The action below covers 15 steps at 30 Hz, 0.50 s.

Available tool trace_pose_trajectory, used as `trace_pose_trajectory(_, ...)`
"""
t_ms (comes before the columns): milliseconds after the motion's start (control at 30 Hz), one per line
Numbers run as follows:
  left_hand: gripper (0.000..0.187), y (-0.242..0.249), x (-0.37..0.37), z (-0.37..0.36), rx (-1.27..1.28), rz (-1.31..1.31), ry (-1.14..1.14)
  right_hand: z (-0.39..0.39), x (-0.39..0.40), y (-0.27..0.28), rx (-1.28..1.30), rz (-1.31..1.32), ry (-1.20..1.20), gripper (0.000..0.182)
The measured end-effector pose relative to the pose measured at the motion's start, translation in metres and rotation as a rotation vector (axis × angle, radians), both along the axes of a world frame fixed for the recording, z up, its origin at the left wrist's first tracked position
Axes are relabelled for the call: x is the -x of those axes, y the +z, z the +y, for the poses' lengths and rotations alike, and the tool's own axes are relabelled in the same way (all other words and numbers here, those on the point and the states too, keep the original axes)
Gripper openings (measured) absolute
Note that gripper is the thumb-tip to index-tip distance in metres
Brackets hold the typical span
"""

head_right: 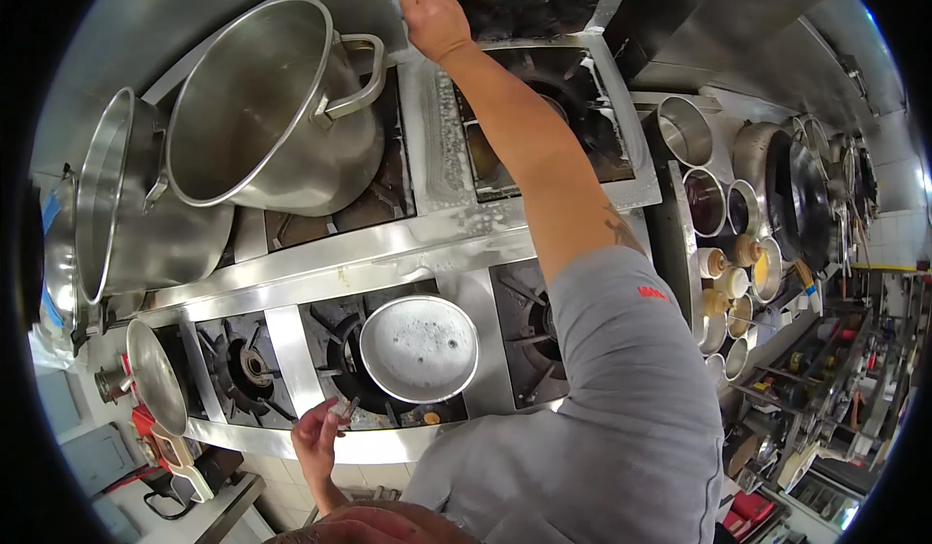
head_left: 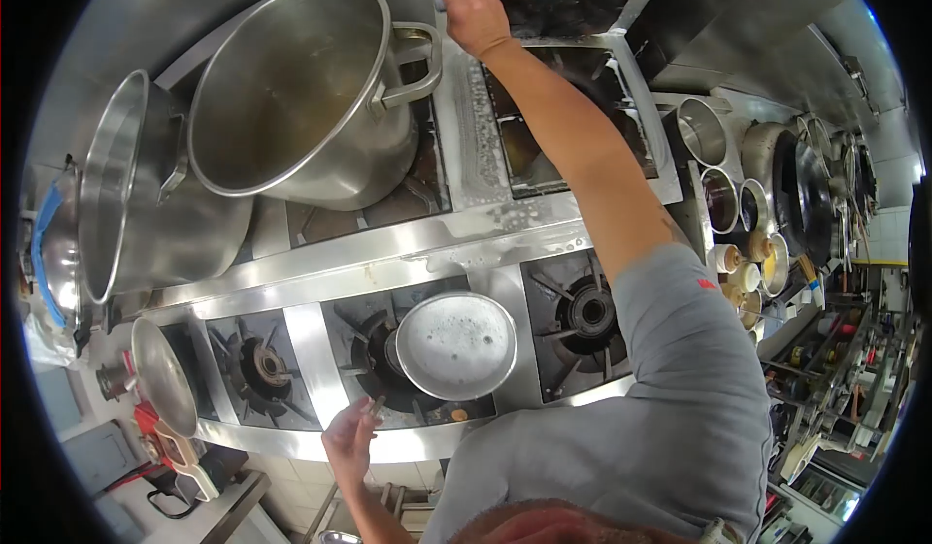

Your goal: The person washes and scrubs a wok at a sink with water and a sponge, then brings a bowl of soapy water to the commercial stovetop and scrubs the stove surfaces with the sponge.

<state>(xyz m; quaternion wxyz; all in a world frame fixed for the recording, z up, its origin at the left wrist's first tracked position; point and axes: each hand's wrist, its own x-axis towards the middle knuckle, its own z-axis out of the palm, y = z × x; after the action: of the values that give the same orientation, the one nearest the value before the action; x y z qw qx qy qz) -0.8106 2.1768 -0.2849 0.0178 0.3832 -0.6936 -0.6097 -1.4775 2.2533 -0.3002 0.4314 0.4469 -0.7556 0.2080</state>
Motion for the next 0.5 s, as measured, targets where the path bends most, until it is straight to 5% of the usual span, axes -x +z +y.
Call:
trace_pose_trajectory(167, 0.036, 0.006, -0.011, -0.007, 0.012, -0.002, 0.023, -0.001, -0.001, -0.063, -0.195, -0.201, -0.025, 0.017)
trace_pose_trajectory(400, 0.034, 0.016, -0.011, -0.015, -0.004, -0.021, -0.011, 0.0, 0.003, -0.017, 0.031, -0.097, -0.074, 0.017)
trace_pose_trajectory(500, 0.034, 0.018, -0.013, -0.016, -0.004, -0.006, 0.004, 0.002, 0.001, -0.066, -0.127, -0.252, -0.115, 0.017)
